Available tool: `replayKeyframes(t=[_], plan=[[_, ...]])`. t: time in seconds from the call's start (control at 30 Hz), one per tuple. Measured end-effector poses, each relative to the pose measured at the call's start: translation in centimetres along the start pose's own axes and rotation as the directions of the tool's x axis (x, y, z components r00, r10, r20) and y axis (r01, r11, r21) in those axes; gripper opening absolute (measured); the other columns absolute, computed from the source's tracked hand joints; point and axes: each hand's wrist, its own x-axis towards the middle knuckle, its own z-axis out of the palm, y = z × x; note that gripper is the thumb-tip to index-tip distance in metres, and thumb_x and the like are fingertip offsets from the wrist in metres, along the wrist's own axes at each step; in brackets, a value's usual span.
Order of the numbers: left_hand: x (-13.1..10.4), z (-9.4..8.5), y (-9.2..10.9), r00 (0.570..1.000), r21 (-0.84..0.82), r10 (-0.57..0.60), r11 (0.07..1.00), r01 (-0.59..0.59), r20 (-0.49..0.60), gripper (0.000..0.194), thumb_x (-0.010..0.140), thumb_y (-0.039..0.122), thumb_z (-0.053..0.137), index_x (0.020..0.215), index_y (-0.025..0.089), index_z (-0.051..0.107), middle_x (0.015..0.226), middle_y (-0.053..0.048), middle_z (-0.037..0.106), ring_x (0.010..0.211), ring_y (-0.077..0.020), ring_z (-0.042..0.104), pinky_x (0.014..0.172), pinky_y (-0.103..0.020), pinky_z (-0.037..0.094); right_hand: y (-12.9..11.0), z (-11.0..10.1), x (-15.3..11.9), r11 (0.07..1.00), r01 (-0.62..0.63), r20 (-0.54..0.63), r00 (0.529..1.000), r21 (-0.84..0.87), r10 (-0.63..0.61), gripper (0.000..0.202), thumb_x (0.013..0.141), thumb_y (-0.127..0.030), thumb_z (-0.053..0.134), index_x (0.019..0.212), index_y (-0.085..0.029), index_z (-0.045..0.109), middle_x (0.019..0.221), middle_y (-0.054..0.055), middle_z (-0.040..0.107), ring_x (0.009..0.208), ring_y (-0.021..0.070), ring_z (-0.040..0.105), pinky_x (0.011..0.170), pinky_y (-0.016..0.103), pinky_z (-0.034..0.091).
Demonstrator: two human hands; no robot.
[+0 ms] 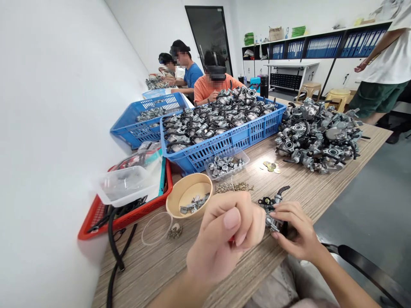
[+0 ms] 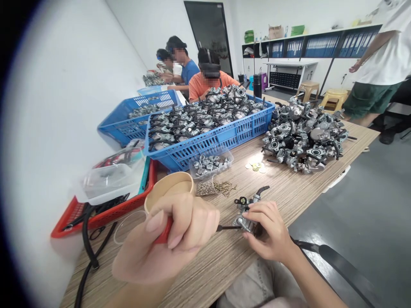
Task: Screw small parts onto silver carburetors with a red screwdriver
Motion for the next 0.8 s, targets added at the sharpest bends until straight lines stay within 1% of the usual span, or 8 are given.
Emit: replayKeyframes(t=[0.1,0.27,0.4,0.5,0.63,0.7,0.77,0.8], plan=[[0.0,0.1,0.0,1.000,-0.005,-0.014,1.000,0.014,0.000,0.058,0.103,0.053,0.064,0.062,0.020,0.039,0.050,0.006,0.033,0.048,-0.0107,0.030,0.050,-0.029,0.023,0.1,0.0,-0.1,1.000,0.001,0.001,1.000,-0.001,-0.001,0.033,0.095,-0.022,0.067,0.127,-0.021,0.064,0.106,0.011,0.074,0.104,0.0290,0.072,0.086,0.046,0.057],[0.0,0.2,0.2,0.999,-0.009,-0.043,0.999,0.043,-0.032,0.056,0.103,0.049,0.062,0.062,0.020,0.039,0.050,0.006,0.032,0.048,-0.0100,0.028,0.050,-0.029,0.022,0.0,0.0,-0.2,1.000,0.000,0.001,1.000,0.000,0.000,0.032,0.095,-0.022,0.067,0.127,-0.020,0.064,0.106,0.011,0.073,0.104,0.0288,0.072,0.086,0.046,0.057],[0.0,0.5,0.2,0.999,0.020,-0.037,0.999,0.038,-0.036,0.057,0.105,0.050,0.061,0.062,0.020,0.039,0.050,0.006,0.034,0.048,-0.0097,0.029,0.050,-0.028,0.022,-0.1,0.0,0.0,1.000,0.001,-0.001,1.000,0.002,-0.001,0.032,0.095,-0.021,0.067,0.127,-0.020,0.064,0.106,0.011,0.074,0.103,0.0286,0.072,0.086,0.046,0.057],[0.0,1.1,-0.3,0.998,0.059,0.002,0.998,0.002,-0.058,0.058,0.106,0.054,0.062,0.064,0.020,0.041,0.051,0.007,0.038,0.046,-0.0079,0.029,0.049,-0.026,0.022,-0.1,0.0,0.0,1.000,0.005,-0.005,1.000,-0.002,-0.005,0.032,0.094,-0.021,0.068,0.126,-0.019,0.065,0.106,0.011,0.074,0.104,0.0288,0.072,0.087,0.045,0.056],[0.4,1.7,-1.0,0.998,0.006,0.018,1.000,-0.017,-0.066,0.054,0.093,0.065,0.077,0.077,0.022,0.049,0.057,0.009,0.047,0.047,-0.0062,0.032,0.051,-0.022,0.027,0.0,0.0,-0.1,1.000,0.002,0.003,1.000,-0.008,-0.002,0.031,0.096,-0.023,0.068,0.126,-0.020,0.066,0.109,0.013,0.075,0.104,0.0297,0.071,0.087,0.047,0.056],[0.7,1.8,-1.4,0.997,-0.028,0.032,0.999,-0.034,-0.069,0.055,0.088,0.068,0.081,0.086,0.024,0.048,0.058,0.010,0.048,0.049,-0.0072,0.032,0.052,-0.022,0.028,0.0,0.0,-0.1,1.000,0.000,0.003,1.000,-0.012,0.000,0.030,0.097,-0.023,0.067,0.126,-0.020,0.066,0.109,0.013,0.074,0.103,0.0291,0.071,0.086,0.046,0.056],[0.9,1.7,-1.8,0.992,-0.024,0.088,0.996,-0.090,-0.086,0.052,0.091,0.066,0.080,0.092,0.026,0.046,0.061,0.011,0.049,0.052,-0.0086,0.034,0.055,-0.022,0.031,0.0,0.1,0.0,1.000,0.002,-0.005,1.000,-0.015,-0.002,0.025,0.097,-0.024,0.067,0.122,-0.020,0.066,0.108,0.012,0.074,0.102,0.0278,0.070,0.085,0.044,0.056],[1.0,1.6,-2.0,0.989,-0.013,0.116,0.993,-0.118,-0.094,0.048,0.094,0.061,0.079,0.094,0.027,0.046,0.065,0.010,0.051,0.055,-0.0093,0.037,0.058,-0.023,0.034,-0.1,0.1,0.0,1.000,0.003,-0.010,1.000,-0.017,-0.003,0.023,0.097,-0.024,0.067,0.120,-0.021,0.066,0.107,0.011,0.073,0.101,0.0273,0.070,0.084,0.043,0.055]])
